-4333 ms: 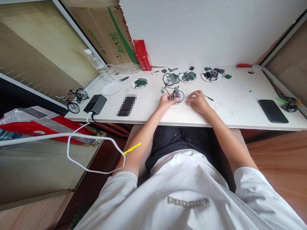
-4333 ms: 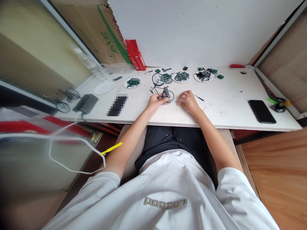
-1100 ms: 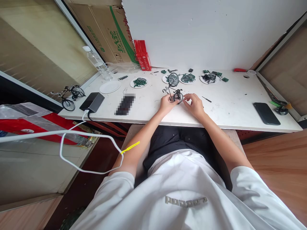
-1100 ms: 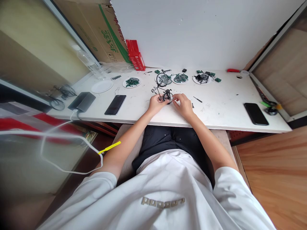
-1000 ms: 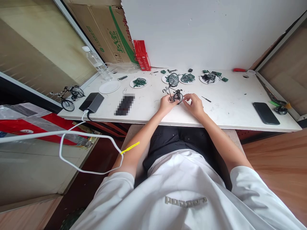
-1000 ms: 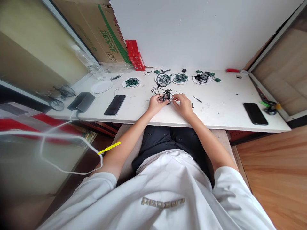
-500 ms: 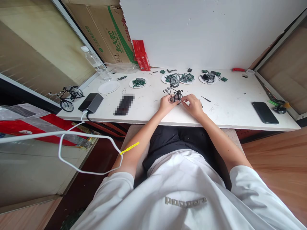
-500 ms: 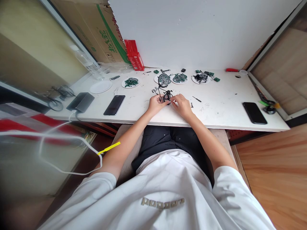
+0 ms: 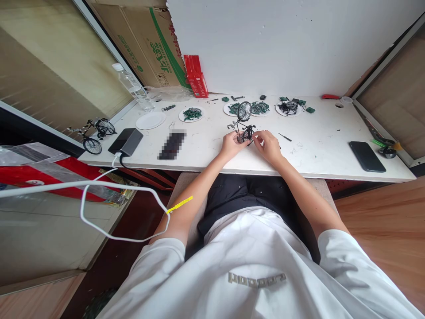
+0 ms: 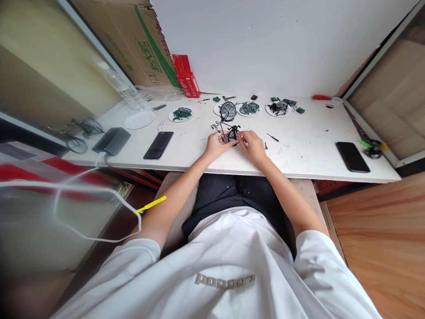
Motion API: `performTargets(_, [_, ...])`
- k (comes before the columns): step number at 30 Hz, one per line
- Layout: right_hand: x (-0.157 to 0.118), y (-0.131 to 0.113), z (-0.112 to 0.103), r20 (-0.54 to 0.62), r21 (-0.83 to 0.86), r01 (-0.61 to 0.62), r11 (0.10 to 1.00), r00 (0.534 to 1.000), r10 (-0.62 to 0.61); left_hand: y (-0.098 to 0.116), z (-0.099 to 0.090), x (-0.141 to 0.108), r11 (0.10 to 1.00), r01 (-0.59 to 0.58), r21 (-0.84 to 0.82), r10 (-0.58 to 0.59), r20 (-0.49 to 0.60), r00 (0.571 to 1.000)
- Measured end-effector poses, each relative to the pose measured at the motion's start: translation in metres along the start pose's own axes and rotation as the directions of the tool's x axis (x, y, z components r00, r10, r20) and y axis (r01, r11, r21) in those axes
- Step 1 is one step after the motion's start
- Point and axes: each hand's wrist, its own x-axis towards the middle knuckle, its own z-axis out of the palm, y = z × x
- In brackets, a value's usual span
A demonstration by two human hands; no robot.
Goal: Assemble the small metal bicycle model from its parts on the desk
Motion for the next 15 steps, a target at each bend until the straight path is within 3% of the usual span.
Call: performTargets(15, [0.0012, 0.0094, 0.0029, 0.107, 0.081, -0.036, 0.996, 0.994, 0.028, -0.0091, -0.0028, 0.0025, 0.998, -0.001, 0.058, 0.004, -0.049, 0.999])
